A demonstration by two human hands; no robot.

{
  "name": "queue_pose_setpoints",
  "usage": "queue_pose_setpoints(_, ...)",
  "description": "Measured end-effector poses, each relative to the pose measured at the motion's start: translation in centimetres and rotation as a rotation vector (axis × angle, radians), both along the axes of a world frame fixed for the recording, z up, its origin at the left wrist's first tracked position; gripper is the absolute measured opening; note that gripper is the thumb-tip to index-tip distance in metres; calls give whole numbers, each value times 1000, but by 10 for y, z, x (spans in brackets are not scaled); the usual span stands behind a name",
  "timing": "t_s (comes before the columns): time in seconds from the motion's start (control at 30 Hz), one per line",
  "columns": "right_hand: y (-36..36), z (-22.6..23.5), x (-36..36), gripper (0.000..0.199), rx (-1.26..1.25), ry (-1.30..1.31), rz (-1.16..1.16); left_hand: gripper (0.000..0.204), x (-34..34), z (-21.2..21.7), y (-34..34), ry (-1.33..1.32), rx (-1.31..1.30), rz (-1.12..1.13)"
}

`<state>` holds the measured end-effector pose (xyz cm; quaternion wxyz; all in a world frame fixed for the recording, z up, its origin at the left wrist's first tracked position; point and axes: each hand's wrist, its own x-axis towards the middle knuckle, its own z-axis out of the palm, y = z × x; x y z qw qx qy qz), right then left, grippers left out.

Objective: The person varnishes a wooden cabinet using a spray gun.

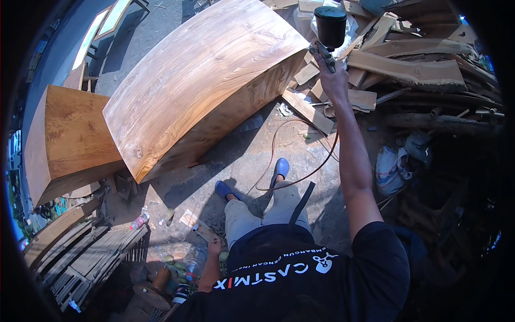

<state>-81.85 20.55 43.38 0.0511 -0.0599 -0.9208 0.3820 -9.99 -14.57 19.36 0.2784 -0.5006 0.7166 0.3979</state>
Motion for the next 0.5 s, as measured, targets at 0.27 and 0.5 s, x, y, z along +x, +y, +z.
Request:
queue_pose_setpoints(0.27, -72, 15, 67, 56, -15, -149, 109, 28, 29, -39, -40, 57, -8, 67)
queue_pose_setpoints(0.5, -154, 15, 141, 51, -9, -175, 169, 27, 65, -49, -83, 92, 39, 100)
